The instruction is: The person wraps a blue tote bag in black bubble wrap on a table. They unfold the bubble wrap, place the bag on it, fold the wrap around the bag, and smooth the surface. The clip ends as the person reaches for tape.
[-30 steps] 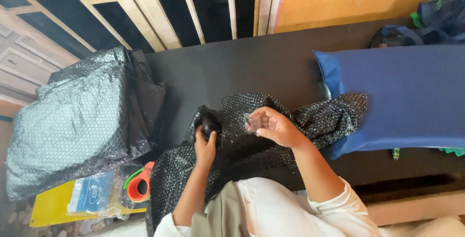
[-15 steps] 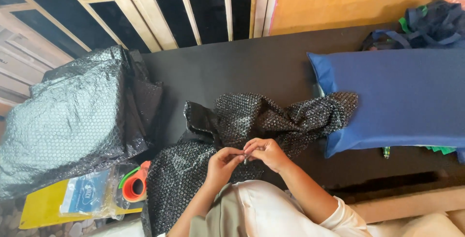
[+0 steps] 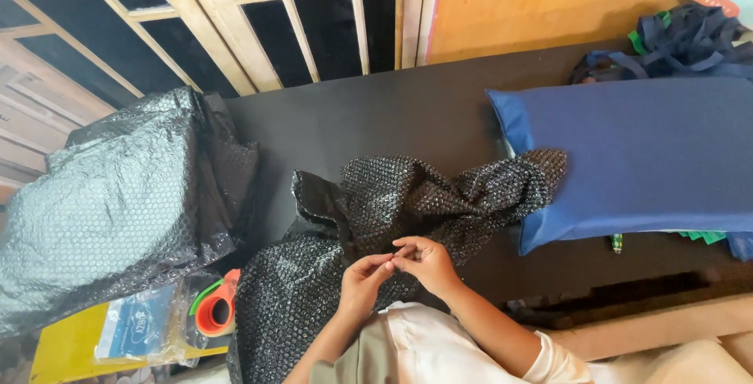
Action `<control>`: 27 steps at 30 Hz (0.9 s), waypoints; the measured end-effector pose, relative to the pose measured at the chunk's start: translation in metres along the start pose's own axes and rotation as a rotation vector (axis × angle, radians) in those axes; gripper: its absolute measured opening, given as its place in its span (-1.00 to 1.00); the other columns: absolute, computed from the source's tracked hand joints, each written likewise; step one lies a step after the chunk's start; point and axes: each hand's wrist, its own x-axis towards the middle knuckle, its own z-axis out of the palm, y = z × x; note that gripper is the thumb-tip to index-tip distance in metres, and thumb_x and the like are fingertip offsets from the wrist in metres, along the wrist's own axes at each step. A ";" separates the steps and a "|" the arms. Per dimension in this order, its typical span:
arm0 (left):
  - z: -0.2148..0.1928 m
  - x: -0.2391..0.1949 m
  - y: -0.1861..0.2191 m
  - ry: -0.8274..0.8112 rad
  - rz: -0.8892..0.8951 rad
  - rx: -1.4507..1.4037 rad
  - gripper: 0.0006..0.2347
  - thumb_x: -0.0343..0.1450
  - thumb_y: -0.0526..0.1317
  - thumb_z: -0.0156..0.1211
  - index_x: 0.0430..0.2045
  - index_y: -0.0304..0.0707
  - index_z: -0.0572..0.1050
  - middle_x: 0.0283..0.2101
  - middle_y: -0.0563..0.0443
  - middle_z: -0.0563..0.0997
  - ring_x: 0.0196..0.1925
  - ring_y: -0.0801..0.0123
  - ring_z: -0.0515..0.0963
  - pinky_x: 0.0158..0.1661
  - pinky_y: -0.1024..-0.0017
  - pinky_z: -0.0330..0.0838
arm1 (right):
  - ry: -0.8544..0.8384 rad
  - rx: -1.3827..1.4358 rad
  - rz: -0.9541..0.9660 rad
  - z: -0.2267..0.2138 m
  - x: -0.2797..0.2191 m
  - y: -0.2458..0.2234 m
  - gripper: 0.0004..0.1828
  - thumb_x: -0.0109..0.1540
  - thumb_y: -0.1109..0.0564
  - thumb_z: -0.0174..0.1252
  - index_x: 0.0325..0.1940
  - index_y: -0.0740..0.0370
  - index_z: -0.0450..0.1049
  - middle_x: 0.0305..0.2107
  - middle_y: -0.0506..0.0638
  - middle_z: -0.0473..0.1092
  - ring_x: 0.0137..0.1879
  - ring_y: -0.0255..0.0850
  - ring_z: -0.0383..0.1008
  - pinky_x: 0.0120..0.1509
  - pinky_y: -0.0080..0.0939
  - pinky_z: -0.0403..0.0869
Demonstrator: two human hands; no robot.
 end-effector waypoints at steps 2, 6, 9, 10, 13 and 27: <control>0.000 0.001 -0.006 -0.037 -0.018 -0.122 -0.77 0.35 -0.43 0.36 -0.12 -0.37 0.60 -0.36 -0.10 0.70 -0.29 0.37 0.66 -0.15 0.40 0.62 | -0.046 0.040 0.003 -0.005 0.001 0.009 -0.67 0.14 0.35 0.39 -0.01 0.25 0.65 -0.42 0.00 0.54 -0.37 -0.33 0.50 -0.25 -0.36 0.58; -0.004 0.010 -0.030 -0.158 -0.117 -0.434 -0.73 0.38 -0.43 0.33 -0.13 -0.23 0.38 -0.55 -0.02 0.60 -0.47 0.32 0.62 -0.32 0.50 0.51 | -0.194 0.293 -0.004 -0.013 -0.005 0.035 -0.72 0.13 0.13 0.44 -0.13 0.33 0.67 -0.47 -0.03 0.46 -0.38 -0.27 0.47 -0.27 -0.35 0.47; 0.008 -0.001 -0.025 -0.142 -0.069 -0.161 -0.81 0.38 -0.35 0.39 -0.46 -0.22 0.40 -0.61 0.11 0.41 -0.52 0.40 0.57 -0.38 0.46 0.60 | -0.261 0.342 -0.121 -0.018 -0.011 0.022 -0.67 0.13 0.09 0.47 -0.57 0.15 0.44 -0.50 -0.05 0.36 -0.44 -0.35 0.30 -0.35 -0.35 0.29; 0.011 -0.003 -0.020 -0.136 -0.070 -0.162 -0.81 0.38 -0.35 0.39 -0.46 -0.22 0.40 -0.61 0.11 0.41 -0.52 0.40 0.57 -0.38 0.46 0.60 | -0.265 0.343 -0.117 -0.025 -0.011 0.022 -0.67 0.13 0.09 0.47 -0.57 0.15 0.44 -0.50 -0.05 0.36 -0.44 -0.35 0.30 -0.35 -0.35 0.29; 0.014 -0.004 0.008 -0.183 0.078 0.178 -0.86 0.37 -0.31 0.39 -0.34 -0.29 0.51 -0.54 0.02 0.60 -0.51 0.52 0.58 -0.39 0.57 0.51 | -0.334 0.353 -0.154 -0.053 -0.011 0.022 -0.62 0.20 0.00 0.40 -0.53 0.11 0.34 -0.36 0.03 0.42 -0.52 -0.26 0.33 -0.42 -0.33 0.32; -0.064 0.065 0.073 0.392 -0.102 0.910 -0.39 0.37 -0.16 0.34 0.37 0.11 0.25 -0.32 -0.05 0.56 -0.34 0.21 0.49 -0.23 0.21 0.40 | 0.032 -1.090 0.695 -0.325 -0.133 0.230 -0.68 0.20 -0.02 0.22 -0.01 -0.28 0.74 -0.01 -0.26 0.65 0.12 -0.33 0.66 0.20 -0.41 0.50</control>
